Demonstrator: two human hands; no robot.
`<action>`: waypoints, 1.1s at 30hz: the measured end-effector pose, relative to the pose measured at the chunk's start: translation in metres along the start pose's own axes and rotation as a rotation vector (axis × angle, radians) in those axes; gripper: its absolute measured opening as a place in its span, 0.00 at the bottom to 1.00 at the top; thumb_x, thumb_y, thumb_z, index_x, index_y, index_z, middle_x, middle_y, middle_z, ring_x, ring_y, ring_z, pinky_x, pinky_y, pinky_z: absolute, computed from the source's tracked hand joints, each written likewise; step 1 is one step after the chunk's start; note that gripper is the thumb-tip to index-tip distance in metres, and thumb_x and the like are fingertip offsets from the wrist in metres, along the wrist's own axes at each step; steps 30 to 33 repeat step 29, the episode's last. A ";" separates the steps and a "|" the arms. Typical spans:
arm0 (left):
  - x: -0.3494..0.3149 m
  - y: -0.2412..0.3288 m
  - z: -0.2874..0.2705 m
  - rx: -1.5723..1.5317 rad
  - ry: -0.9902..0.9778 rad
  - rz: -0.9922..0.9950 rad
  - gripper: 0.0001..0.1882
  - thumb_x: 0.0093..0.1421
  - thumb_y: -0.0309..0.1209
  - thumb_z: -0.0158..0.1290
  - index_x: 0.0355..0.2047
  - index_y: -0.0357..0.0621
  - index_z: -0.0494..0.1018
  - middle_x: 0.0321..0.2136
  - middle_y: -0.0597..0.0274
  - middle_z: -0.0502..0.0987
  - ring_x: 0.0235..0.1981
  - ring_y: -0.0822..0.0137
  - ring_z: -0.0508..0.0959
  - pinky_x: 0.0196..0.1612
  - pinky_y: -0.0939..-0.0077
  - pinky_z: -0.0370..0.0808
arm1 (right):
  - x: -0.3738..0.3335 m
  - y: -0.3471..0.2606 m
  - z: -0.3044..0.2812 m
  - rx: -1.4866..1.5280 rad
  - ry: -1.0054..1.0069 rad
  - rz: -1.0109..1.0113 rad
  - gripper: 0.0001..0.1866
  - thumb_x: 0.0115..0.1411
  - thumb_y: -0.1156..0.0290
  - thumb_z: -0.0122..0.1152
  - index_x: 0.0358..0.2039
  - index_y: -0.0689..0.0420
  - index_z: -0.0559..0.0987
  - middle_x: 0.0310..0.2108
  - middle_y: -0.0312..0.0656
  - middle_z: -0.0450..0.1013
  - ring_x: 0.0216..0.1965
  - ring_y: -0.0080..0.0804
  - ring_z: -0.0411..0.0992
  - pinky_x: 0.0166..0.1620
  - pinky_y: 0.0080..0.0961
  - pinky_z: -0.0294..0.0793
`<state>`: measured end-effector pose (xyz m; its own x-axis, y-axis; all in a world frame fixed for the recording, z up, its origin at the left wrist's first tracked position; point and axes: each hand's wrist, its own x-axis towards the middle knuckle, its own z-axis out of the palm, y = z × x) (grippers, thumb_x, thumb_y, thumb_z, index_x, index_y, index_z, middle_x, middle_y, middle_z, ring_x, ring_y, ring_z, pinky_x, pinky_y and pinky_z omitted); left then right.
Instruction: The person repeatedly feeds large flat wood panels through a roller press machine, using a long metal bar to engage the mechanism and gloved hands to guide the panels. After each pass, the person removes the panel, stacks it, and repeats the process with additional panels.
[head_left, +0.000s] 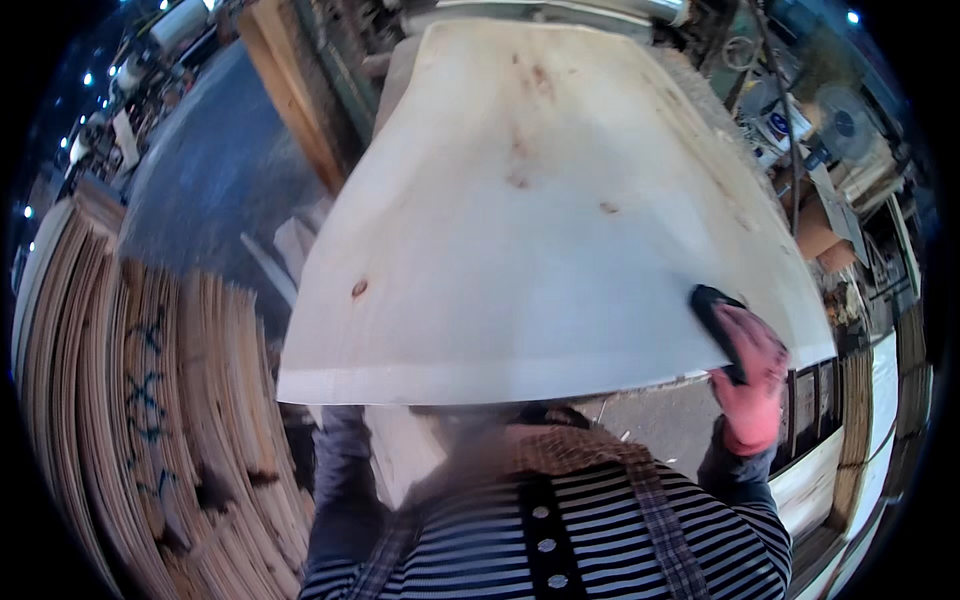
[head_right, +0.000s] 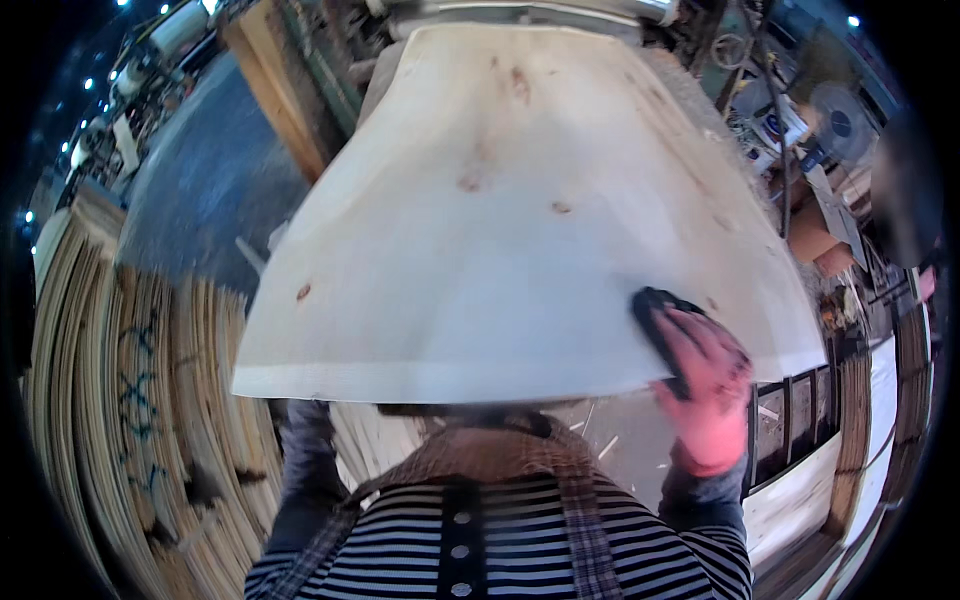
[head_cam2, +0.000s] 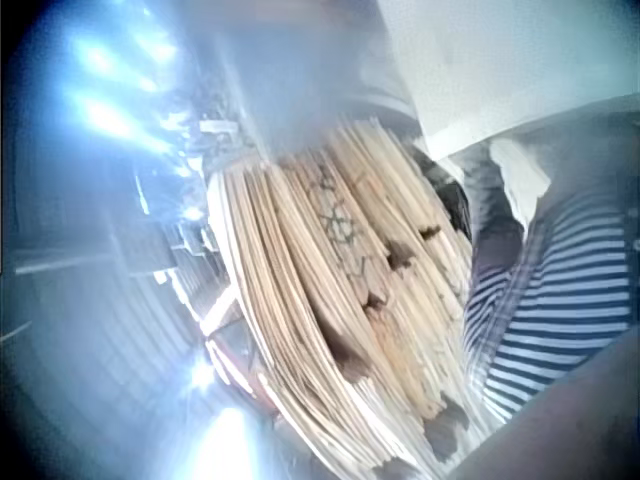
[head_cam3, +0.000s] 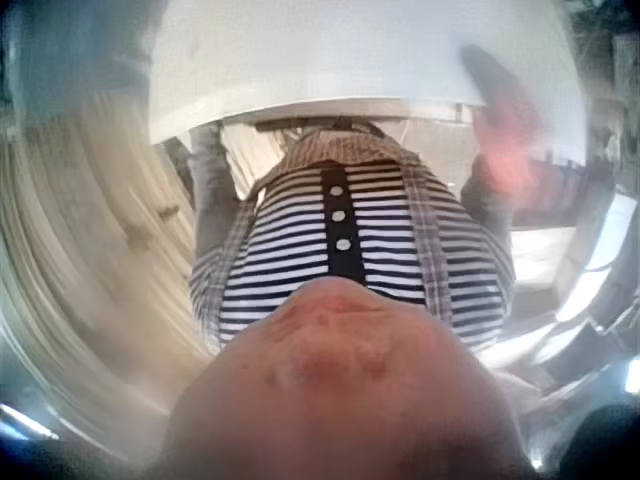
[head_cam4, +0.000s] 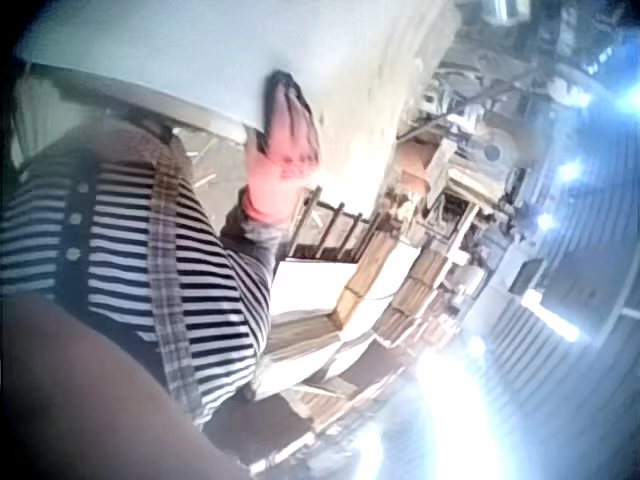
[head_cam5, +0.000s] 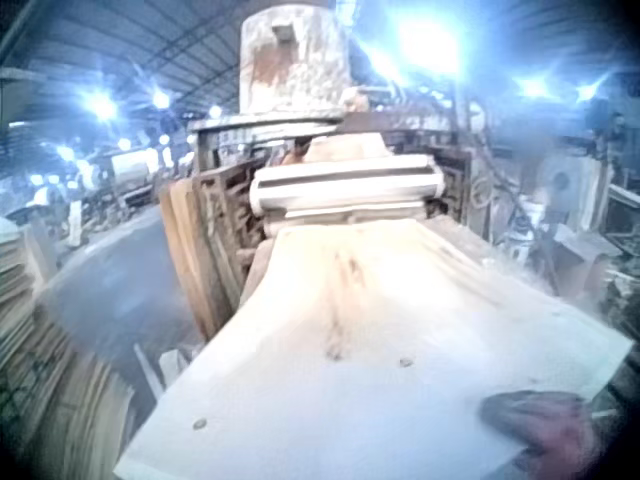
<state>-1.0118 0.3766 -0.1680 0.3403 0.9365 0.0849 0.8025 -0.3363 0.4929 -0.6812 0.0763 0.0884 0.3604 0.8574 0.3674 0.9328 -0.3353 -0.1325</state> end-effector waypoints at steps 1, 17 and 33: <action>-0.007 0.000 0.019 0.053 0.013 -0.014 0.21 0.51 0.37 0.52 0.42 0.36 0.68 0.38 0.50 0.73 0.36 0.63 0.74 0.40 0.72 0.70 | 0.011 0.005 0.009 -0.004 0.005 -0.026 0.29 0.36 0.63 0.59 0.43 0.56 0.71 0.42 0.45 0.69 0.43 0.43 0.67 0.47 0.34 0.64; 0.023 -0.008 0.015 -0.334 -0.173 -0.326 0.22 0.46 0.41 0.57 0.37 0.38 0.72 0.32 0.56 0.76 0.34 0.67 0.75 0.38 0.74 0.70 | 0.198 0.108 0.249 -0.057 0.047 -0.088 0.29 0.49 0.56 0.54 0.50 0.52 0.64 0.49 0.42 0.62 0.53 0.38 0.57 0.55 0.41 0.52; 0.021 0.058 -0.086 -0.901 -0.569 -0.029 0.29 0.51 0.23 0.52 0.54 0.41 0.56 0.46 0.62 0.68 0.45 0.70 0.67 0.48 0.77 0.64 | -0.091 0.056 0.230 -0.002 -0.478 -0.247 0.40 0.48 0.41 0.47 0.57 0.48 0.54 0.60 0.45 0.44 0.61 0.41 0.40 0.59 0.47 0.33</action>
